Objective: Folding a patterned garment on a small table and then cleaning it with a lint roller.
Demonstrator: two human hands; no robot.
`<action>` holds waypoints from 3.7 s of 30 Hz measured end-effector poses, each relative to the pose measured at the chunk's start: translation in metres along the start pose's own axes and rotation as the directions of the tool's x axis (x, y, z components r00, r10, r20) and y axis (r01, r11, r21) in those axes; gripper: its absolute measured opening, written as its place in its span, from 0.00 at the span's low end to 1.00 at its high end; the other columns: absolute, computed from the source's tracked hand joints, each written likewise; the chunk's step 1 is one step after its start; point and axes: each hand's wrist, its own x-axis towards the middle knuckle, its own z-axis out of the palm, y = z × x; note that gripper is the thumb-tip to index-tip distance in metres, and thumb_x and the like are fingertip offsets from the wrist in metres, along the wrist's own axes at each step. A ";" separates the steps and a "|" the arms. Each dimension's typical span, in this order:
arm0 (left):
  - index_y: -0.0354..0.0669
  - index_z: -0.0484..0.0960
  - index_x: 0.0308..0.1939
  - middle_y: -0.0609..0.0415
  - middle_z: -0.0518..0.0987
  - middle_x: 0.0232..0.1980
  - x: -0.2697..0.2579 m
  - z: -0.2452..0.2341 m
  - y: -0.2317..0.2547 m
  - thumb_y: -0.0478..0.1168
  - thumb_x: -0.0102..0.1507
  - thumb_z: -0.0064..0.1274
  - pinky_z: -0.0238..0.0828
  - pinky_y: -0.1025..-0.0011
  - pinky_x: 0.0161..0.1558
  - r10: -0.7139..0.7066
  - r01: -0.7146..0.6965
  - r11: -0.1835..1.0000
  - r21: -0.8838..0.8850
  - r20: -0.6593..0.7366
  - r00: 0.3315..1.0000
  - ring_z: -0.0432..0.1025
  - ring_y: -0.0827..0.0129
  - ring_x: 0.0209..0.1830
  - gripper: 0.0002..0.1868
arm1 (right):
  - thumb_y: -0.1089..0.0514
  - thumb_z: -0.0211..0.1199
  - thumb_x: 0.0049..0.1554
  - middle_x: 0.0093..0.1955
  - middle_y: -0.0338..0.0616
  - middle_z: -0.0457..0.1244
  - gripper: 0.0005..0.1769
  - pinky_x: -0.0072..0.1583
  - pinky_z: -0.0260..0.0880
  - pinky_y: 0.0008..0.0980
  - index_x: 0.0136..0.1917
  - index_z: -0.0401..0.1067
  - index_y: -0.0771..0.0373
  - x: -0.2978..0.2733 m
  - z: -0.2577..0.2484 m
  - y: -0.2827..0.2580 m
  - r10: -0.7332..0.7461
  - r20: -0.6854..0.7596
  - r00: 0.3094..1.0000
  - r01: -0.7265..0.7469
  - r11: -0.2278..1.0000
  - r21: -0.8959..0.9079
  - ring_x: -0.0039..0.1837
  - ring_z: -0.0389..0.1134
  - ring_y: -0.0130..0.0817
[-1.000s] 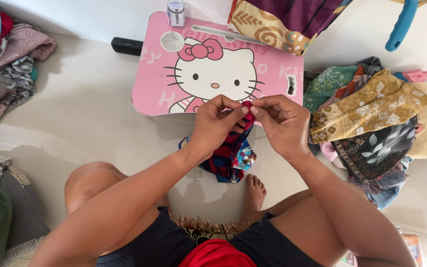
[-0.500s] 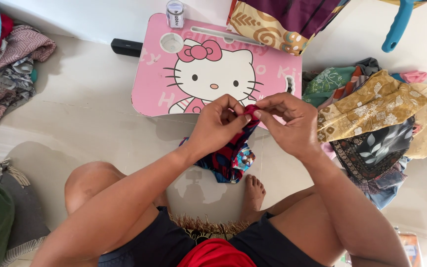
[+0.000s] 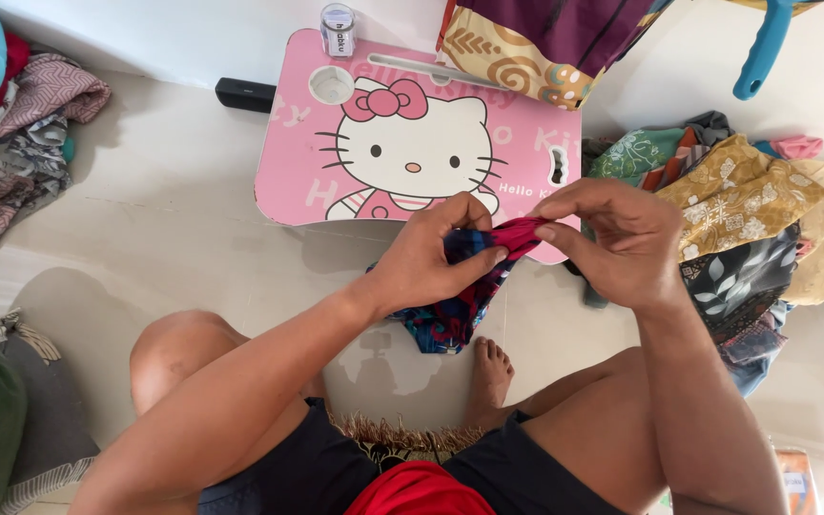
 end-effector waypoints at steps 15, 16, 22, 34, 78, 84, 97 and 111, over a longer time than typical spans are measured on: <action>0.39 0.77 0.32 0.55 0.75 0.24 -0.013 -0.034 0.008 0.37 0.63 0.56 0.63 0.71 0.27 -0.131 0.031 0.948 0.317 0.297 0.946 0.63 0.67 0.19 0.07 | 0.74 0.63 0.64 0.55 0.47 0.69 0.12 0.55 0.76 0.17 0.56 0.68 0.63 -0.010 -0.093 -0.003 -0.037 -0.452 0.891 0.067 0.996 0.052 0.50 0.72 0.26; 0.39 0.77 0.32 0.55 0.75 0.24 -0.017 -0.038 0.002 0.37 0.63 0.56 0.63 0.71 0.27 -0.128 0.029 0.948 0.316 0.297 0.946 0.63 0.67 0.19 0.07 | 0.74 0.63 0.64 0.55 0.47 0.69 0.12 0.55 0.76 0.17 0.56 0.68 0.63 -0.011 -0.100 -0.003 -0.039 -0.451 0.892 0.068 0.996 0.049 0.50 0.72 0.26; 0.40 0.78 0.25 0.51 0.77 0.20 -0.037 -0.065 -0.020 0.41 0.58 0.59 0.67 0.65 0.35 -0.074 -0.140 0.852 0.505 0.381 0.922 0.68 0.51 0.19 0.10 | 0.74 0.57 0.70 0.61 0.46 0.67 0.13 0.64 0.80 0.27 0.61 0.63 0.59 -0.028 -0.136 -0.001 -0.023 -0.536 0.844 0.038 0.999 0.017 0.55 0.72 0.31; 0.41 0.82 0.31 0.53 0.82 0.28 -0.040 -0.116 -0.020 0.47 0.57 0.60 0.60 0.61 0.63 -0.309 -0.028 0.516 0.856 0.217 0.926 0.71 0.55 0.29 0.13 | 0.66 0.60 0.74 0.53 0.31 0.67 0.10 0.67 0.79 0.27 0.60 0.69 0.49 -0.063 -0.193 0.007 0.123 -0.612 0.781 -0.045 0.989 0.141 0.52 0.70 0.24; 0.28 0.86 0.41 0.44 0.76 0.33 -0.103 -0.179 0.116 0.27 0.64 0.63 0.62 0.63 0.33 0.021 0.301 0.305 0.904 -0.322 0.946 0.65 0.58 0.26 0.04 | 0.77 0.65 0.56 0.44 0.46 0.68 0.14 0.47 0.65 0.35 0.53 0.80 0.65 -0.118 -0.097 -0.051 0.247 -0.322 0.914 -0.401 0.422 -0.813 0.44 0.66 0.37; 0.40 0.91 0.43 0.45 0.83 0.25 -0.134 -0.163 0.141 0.26 0.55 0.60 0.68 0.67 0.30 -0.611 0.813 0.244 0.529 -0.566 0.553 0.72 0.61 0.23 0.14 | 0.67 0.63 0.51 0.44 0.46 0.80 0.11 0.50 0.73 0.34 0.40 0.87 0.71 -0.203 -0.142 -0.038 0.749 0.013 0.663 -0.705 0.629 -0.328 0.44 0.77 0.35; 0.20 0.81 0.43 0.41 0.77 0.29 -0.052 -0.195 0.161 0.18 0.63 0.55 0.70 0.74 0.29 -0.193 0.408 0.649 0.642 -0.379 0.905 0.74 0.64 0.23 0.05 | 0.80 0.64 0.68 0.58 0.54 0.68 0.14 0.57 0.67 0.25 0.65 0.73 0.77 -0.099 -0.131 -0.035 0.180 -0.426 0.886 -0.408 0.738 -0.537 0.50 0.66 0.32; 0.20 0.81 0.44 0.42 0.80 0.34 -0.063 -0.185 0.153 0.20 0.68 0.55 0.76 0.76 0.33 -0.108 0.356 0.672 0.649 -0.391 0.914 0.78 0.66 0.27 0.02 | 0.81 0.55 0.71 0.52 0.52 0.63 0.08 0.49 0.67 0.25 0.61 0.68 0.78 -0.107 -0.110 -0.022 0.057 -0.500 0.864 -0.313 0.840 -0.443 0.44 0.63 0.31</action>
